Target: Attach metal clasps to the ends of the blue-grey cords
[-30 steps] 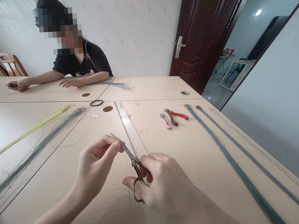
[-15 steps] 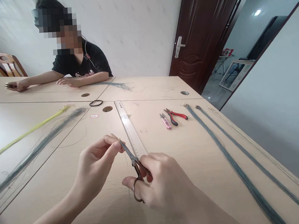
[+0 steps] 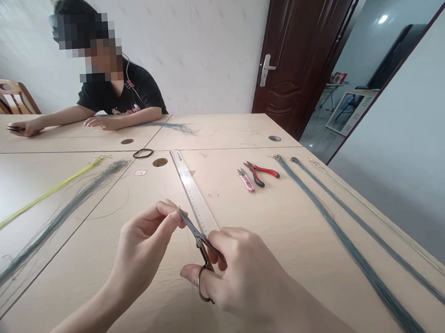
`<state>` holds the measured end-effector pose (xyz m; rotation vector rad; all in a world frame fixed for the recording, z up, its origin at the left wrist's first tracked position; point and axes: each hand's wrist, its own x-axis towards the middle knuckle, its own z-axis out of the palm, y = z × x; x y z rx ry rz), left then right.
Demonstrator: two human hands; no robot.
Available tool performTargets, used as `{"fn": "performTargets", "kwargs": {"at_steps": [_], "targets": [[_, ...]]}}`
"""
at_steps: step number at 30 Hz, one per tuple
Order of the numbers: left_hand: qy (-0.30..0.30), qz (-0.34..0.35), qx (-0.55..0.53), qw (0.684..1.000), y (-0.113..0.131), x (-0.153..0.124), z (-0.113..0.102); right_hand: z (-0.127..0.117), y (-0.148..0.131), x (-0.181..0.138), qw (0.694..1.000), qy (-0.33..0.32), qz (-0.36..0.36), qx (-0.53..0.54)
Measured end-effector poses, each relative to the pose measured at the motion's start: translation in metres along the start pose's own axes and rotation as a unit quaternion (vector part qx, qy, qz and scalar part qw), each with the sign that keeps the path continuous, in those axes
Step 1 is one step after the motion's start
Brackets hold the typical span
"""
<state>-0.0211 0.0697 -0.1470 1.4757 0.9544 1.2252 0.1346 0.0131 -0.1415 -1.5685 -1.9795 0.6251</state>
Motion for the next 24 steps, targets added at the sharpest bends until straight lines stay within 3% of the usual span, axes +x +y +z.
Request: {"fn": "performTargets", "kwargs": {"at_steps": [9, 12, 17, 24], "targets": [[0.013, -0.006, -0.018, 1.000, -0.0033, -0.0015, -0.0005, 0.0046, -0.0029, 0.0011, 0.999, -0.012, 0.025, 0.035], [0.016, -0.014, -0.013, 1.000, -0.0029, -0.0014, 0.0003, 0.0069, -0.0047, -0.0004, 0.992, -0.052, 0.058, 0.100], [0.014, -0.018, 0.002, 1.000, -0.0019, -0.0011, 0.0019, 0.0055, -0.0057, -0.0040, 0.952, -0.139, 0.094, 0.257], [0.018, -0.020, -0.009, 1.000, -0.0022, -0.0009, 0.0018, 0.0015, -0.0041, -0.0031, 0.885, -0.183, 0.100, 0.417]]}}
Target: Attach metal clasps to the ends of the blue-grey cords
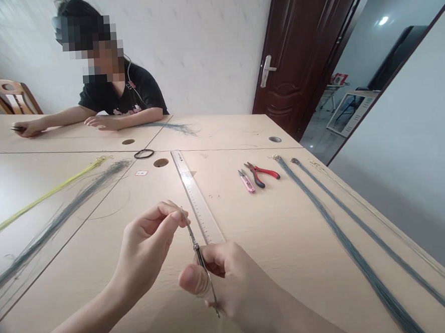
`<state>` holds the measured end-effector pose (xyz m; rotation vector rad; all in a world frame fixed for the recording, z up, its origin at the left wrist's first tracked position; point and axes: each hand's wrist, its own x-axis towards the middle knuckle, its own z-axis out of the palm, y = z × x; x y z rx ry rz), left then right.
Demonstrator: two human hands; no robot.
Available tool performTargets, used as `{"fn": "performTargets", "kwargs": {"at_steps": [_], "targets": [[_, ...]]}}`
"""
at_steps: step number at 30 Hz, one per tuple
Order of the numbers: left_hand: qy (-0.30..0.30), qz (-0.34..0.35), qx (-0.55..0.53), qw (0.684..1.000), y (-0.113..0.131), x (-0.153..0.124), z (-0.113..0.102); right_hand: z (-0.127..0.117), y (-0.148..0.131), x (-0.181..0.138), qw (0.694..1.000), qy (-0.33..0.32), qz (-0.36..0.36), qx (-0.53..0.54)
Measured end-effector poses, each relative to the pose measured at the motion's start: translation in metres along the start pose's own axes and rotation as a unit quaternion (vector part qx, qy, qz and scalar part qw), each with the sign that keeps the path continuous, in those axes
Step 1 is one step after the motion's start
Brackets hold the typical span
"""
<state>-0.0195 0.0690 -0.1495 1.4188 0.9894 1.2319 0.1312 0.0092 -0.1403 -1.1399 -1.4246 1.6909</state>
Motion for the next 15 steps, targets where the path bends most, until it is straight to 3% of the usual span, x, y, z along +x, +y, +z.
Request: {"fn": "performTargets", "kwargs": {"at_steps": [7, 15], "targets": [[-0.008, -0.007, -0.024, 1.000, -0.0006, 0.0001, -0.0006, 0.0046, -0.0030, 0.0007, 0.999, -0.008, -0.029, 0.027], [0.015, -0.018, -0.026, 0.999, -0.0008, 0.0017, -0.0015, -0.0051, -0.0017, -0.0003, 0.993, 0.076, -0.080, -0.038]]}}
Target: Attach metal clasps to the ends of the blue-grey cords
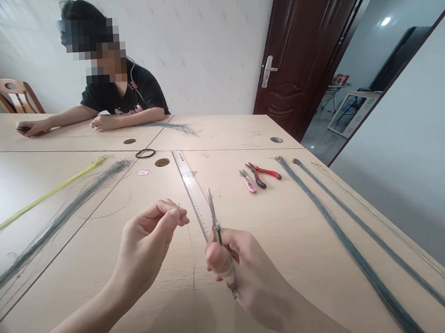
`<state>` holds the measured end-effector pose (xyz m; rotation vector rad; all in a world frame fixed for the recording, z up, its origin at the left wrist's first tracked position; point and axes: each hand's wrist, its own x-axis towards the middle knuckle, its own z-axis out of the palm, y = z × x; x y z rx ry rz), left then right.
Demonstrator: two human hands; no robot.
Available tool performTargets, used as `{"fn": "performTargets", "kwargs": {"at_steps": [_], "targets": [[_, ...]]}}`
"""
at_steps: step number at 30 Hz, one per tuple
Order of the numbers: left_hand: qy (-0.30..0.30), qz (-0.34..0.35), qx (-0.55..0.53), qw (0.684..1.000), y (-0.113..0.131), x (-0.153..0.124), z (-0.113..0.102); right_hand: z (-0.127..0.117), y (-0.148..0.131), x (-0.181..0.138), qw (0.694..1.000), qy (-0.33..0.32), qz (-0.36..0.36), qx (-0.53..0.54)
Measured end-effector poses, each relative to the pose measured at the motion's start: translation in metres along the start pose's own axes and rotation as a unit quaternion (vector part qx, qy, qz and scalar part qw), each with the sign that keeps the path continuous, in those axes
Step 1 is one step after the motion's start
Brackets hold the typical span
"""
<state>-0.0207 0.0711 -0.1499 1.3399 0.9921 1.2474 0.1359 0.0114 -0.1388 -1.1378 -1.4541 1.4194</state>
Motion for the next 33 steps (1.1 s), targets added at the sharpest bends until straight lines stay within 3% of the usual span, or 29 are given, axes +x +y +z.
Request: {"fn": "performTargets", "kwargs": {"at_steps": [8, 25, 33], "targets": [[-0.007, 0.012, 0.026, 1.000, 0.000, -0.001, 0.000, 0.007, -0.009, -0.001, 0.985, -0.003, 0.079, -0.155], [-0.016, 0.007, 0.046, 0.999, 0.001, 0.000, -0.001, 0.008, -0.010, 0.003, 0.977, 0.028, 0.096, -0.190], [-0.022, -0.002, 0.027, 0.999, 0.002, 0.001, 0.000, 0.006, -0.015, 0.000, 0.978, 0.010, 0.092, -0.185]]}}
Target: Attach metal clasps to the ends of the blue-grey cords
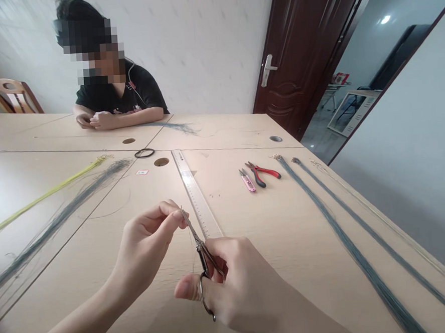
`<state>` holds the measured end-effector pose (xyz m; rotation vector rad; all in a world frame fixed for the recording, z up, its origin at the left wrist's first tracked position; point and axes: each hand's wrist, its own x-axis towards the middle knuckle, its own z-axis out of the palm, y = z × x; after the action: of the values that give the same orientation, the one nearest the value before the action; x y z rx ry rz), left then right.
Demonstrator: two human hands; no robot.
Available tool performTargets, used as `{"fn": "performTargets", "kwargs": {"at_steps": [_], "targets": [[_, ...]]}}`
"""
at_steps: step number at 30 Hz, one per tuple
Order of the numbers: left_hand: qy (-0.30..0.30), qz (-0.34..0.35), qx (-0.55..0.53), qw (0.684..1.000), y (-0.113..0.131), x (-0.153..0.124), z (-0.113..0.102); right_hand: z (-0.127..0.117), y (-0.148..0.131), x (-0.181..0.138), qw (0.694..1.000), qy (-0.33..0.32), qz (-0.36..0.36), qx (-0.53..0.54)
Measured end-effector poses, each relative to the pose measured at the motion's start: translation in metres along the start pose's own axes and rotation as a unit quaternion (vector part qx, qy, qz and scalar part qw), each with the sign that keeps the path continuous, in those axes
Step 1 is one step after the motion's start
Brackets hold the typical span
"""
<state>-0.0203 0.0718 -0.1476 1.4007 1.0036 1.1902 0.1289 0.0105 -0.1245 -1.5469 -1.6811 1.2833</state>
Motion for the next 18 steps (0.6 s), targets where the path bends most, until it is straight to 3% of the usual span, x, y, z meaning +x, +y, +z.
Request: {"fn": "performTargets", "kwargs": {"at_steps": [8, 18], "targets": [[-0.007, 0.000, 0.001, 1.000, -0.001, 0.001, 0.000, 0.003, 0.011, 0.002, 1.000, 0.011, -0.027, 0.009], [-0.007, -0.006, 0.017, 1.000, -0.001, 0.000, -0.001, 0.000, 0.007, 0.000, 0.999, -0.021, -0.026, 0.025]]}}
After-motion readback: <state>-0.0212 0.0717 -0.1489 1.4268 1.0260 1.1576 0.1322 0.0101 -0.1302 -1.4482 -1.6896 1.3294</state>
